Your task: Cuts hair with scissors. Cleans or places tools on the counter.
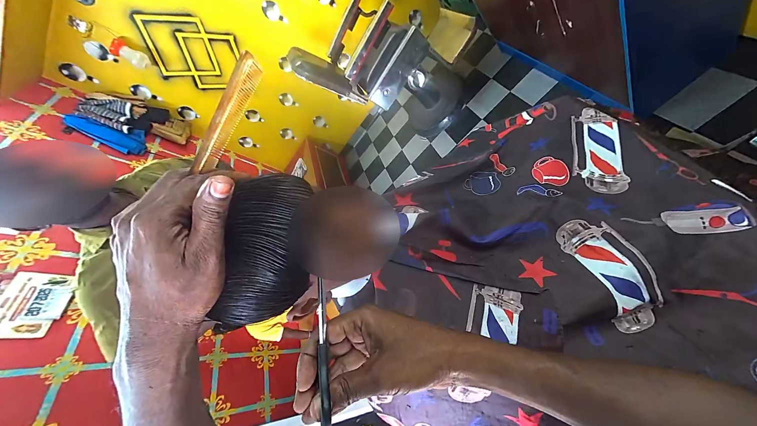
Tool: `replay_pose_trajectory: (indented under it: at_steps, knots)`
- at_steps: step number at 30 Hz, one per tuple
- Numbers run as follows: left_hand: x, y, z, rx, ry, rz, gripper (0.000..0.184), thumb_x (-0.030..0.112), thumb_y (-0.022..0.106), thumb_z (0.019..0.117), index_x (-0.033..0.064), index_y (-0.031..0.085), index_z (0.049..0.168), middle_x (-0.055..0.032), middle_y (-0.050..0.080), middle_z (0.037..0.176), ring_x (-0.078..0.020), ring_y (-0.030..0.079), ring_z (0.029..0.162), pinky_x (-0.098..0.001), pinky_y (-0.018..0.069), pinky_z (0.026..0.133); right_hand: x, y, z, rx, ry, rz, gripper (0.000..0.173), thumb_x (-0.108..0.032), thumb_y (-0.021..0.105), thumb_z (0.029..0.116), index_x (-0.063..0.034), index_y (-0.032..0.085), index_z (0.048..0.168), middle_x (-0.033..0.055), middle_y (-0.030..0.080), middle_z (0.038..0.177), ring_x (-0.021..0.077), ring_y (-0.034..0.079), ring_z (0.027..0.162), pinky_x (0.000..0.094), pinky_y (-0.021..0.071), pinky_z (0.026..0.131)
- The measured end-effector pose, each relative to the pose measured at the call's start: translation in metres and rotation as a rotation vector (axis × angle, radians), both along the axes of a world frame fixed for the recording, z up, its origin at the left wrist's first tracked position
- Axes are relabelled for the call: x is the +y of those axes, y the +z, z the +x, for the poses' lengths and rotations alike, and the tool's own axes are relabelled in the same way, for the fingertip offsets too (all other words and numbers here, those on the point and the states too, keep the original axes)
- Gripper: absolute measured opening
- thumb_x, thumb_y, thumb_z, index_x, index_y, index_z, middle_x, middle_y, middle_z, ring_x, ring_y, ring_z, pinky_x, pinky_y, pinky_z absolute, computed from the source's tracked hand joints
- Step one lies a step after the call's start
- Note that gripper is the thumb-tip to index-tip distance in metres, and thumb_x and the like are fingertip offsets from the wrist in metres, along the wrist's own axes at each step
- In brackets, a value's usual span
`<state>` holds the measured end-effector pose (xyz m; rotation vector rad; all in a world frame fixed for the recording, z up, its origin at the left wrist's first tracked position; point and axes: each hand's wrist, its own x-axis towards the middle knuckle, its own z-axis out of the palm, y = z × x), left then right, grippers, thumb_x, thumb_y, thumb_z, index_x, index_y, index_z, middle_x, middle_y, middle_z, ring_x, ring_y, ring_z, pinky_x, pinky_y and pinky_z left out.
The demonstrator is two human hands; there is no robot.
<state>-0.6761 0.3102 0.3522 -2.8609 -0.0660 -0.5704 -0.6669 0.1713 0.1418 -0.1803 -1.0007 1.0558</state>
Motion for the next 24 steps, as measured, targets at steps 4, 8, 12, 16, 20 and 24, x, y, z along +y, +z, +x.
replay_pose_trajectory:
  at_steps: [4,8,12,16,20,24]
  knots:
    - [-0.001,0.000,-0.002,0.007,-0.020,-0.003,0.059,0.049,0.032,0.1078,0.0071,0.072,0.116,-0.0147,0.069,0.116,-0.0242,0.064,0.112,-0.0492,0.0473,0.100,-0.005,0.003,0.008,-0.002,0.038,-0.004,0.019,0.001,0.065,0.0965,0.0016,0.064,0.115,0.0090,0.072,0.103,0.0136,0.071,0.096,0.0285,0.0585,0.086]
    - [0.000,-0.001,-0.003,0.002,-0.029,0.014,0.059,0.050,0.032,0.1075,0.0084,0.072,0.117,-0.0149,0.069,0.117,-0.0248,0.064,0.113,-0.0493,0.0472,0.100,-0.006,0.004,0.014,-0.020,0.067,-0.016,0.018,0.000,0.065,0.0971,0.0003,0.064,0.115,0.0080,0.072,0.103,0.0135,0.071,0.095,0.0289,0.0594,0.083]
    - [0.000,-0.001,-0.002,0.001,-0.031,0.023,0.059,0.051,0.032,0.1072,0.0081,0.072,0.117,-0.0151,0.069,0.116,-0.0253,0.064,0.111,-0.0494,0.0471,0.098,-0.008,0.004,0.014,0.004,0.087,-0.018,0.015,0.001,0.063,0.0972,0.0000,0.064,0.113,0.0082,0.072,0.101,0.0137,0.071,0.094,0.0290,0.0594,0.081]
    - [0.000,-0.001,-0.002,0.006,-0.032,0.009,0.059,0.052,0.033,0.1070,0.0084,0.072,0.117,-0.0142,0.069,0.116,-0.0236,0.064,0.111,-0.0480,0.0477,0.099,-0.008,0.002,0.015,0.019,0.102,-0.003,0.014,0.002,0.063,0.0973,0.0000,0.065,0.111,0.0084,0.073,0.100,0.0144,0.071,0.093,0.0294,0.0595,0.081]
    - [0.001,-0.001,-0.002,0.008,-0.040,0.008,0.058,0.049,0.033,0.1075,0.0080,0.072,0.118,-0.0145,0.068,0.119,-0.0234,0.064,0.114,-0.0471,0.0477,0.101,-0.010,0.003,0.013,0.034,0.115,-0.029,0.014,0.003,0.061,0.0975,0.0002,0.064,0.111,0.0085,0.073,0.099,0.0150,0.072,0.092,0.0304,0.0601,0.082]
    - [0.006,0.000,-0.003,0.004,-0.061,0.004,0.057,0.048,0.034,0.1079,0.0060,0.072,0.116,-0.0149,0.069,0.117,-0.0222,0.064,0.113,-0.0454,0.0472,0.101,-0.010,-0.001,0.011,0.060,0.108,-0.026,0.016,0.002,0.061,0.0984,0.0010,0.063,0.114,0.0102,0.072,0.103,0.0173,0.071,0.097,0.0316,0.0595,0.086]
